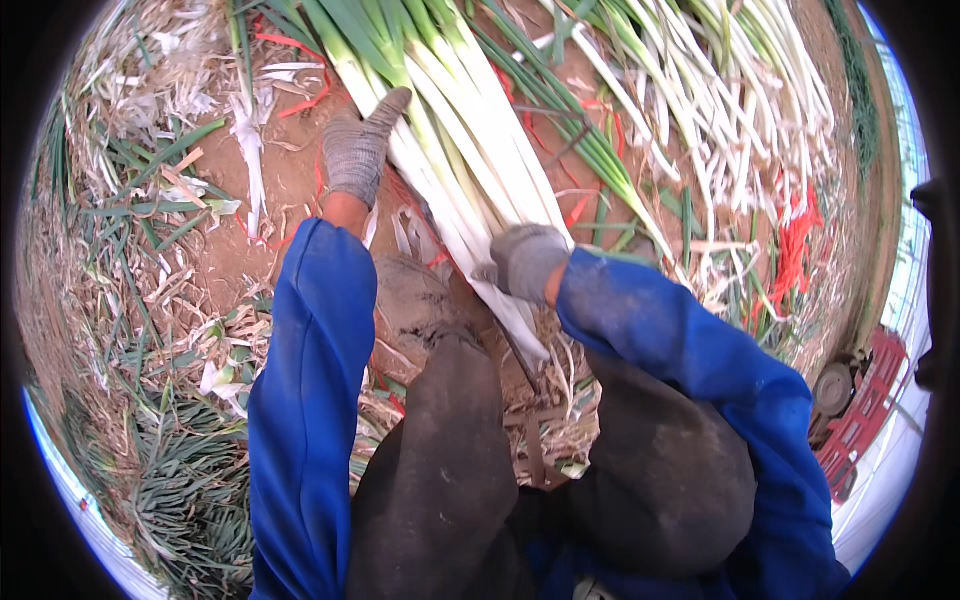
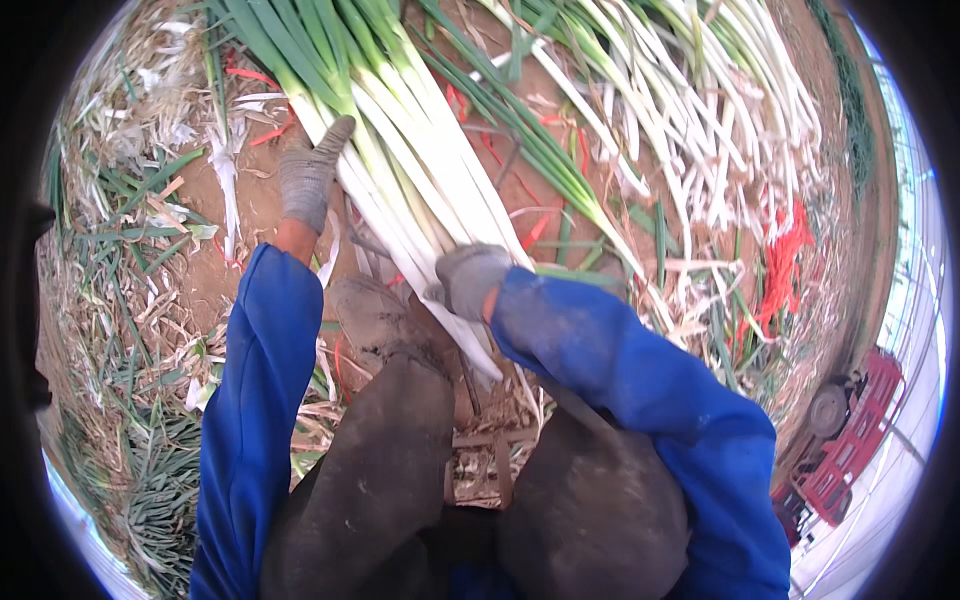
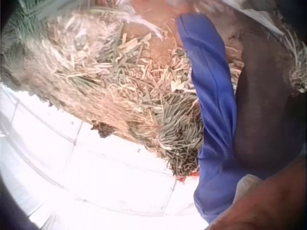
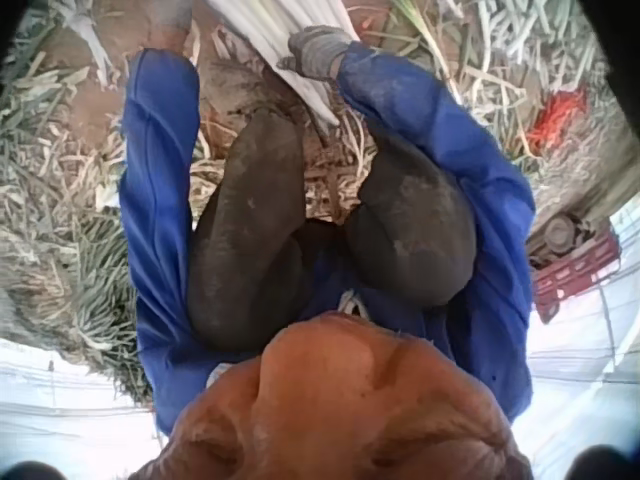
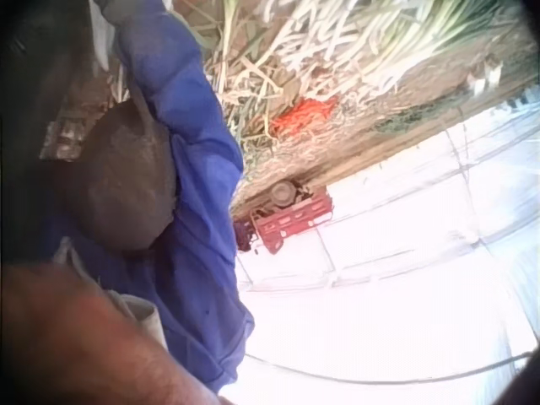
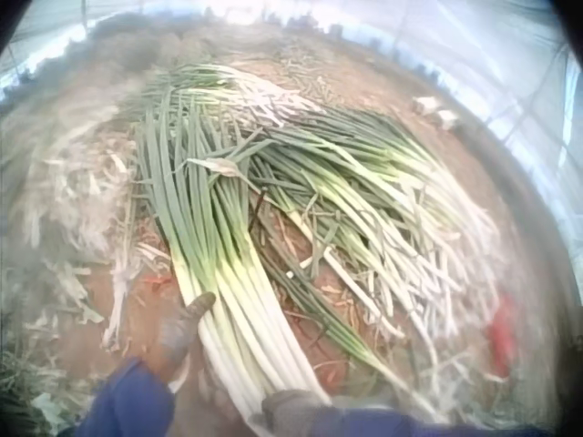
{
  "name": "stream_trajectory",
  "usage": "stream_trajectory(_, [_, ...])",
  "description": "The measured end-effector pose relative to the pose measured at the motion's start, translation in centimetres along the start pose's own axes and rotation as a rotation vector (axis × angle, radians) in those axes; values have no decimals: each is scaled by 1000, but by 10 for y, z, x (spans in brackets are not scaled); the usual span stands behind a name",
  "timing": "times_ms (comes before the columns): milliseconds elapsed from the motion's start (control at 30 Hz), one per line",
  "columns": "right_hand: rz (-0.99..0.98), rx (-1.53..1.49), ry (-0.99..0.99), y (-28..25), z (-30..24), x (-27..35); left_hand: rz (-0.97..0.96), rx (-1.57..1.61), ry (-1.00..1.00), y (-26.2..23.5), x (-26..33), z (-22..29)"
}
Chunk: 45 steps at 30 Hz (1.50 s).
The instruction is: The person gathers green onions from a pile, aligns them by hand, and secures them into bundles using red plastic ties. The person repeats this process continuously, creating multiple finished bundles.
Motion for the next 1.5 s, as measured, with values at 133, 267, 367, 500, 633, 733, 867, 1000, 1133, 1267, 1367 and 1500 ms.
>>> stream_trajectory(133, [50,-20,-14,-11,5,-4,216,15,199,-12,12,16])
stream_trajectory(267, [20,-24,20,-21,5,-2,226,-113,415,-11,6,24])
stream_trajectory(367, [22,-3,-14,-13,3,-13,87,366,243,7,-3,-8])
stream_trajectory(500, [0,1,-16,-8,2,-16,85,270,242,2,-18,-29])
stream_trajectory(633, [-11,10,-17,-15,3,-13,235,211,186,-17,2,-8])
stream_trajectory(733, [-40,5,-52,-10,-4,-20,383,82,405,-41,9,6])
stream_trajectory(867, [-96,2,-56,0,6,-21,213,-155,921,-24,26,122])
stream_trajectory(1000, [-161,-51,-109,-4,-11,-25,196,-493,1094,9,-9,114])
stream_trajectory(1133, [-98,-102,-97,0,9,-23,133,-451,1086,40,-19,109])
stream_trajectory(1267, [-109,-102,-140,-2,7,-9,187,-512,1097,27,-21,103])
stream_trajectory(1367, [-119,-85,-54,-17,21,9,194,-483,1124,32,-22,111])
stream_trajectory(1500, [-204,-126,-44,7,20,3,196,-548,1099,22,-22,95])
Point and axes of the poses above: each hand's wrist, its own x-axis away from the middle knuckle, its own y-axis out of the palm, z = x × y, the point moved 10 cm from there along -x, towards the middle knuckle, and after that the axes turned 7 degrees about z, right-handed, at the moved point
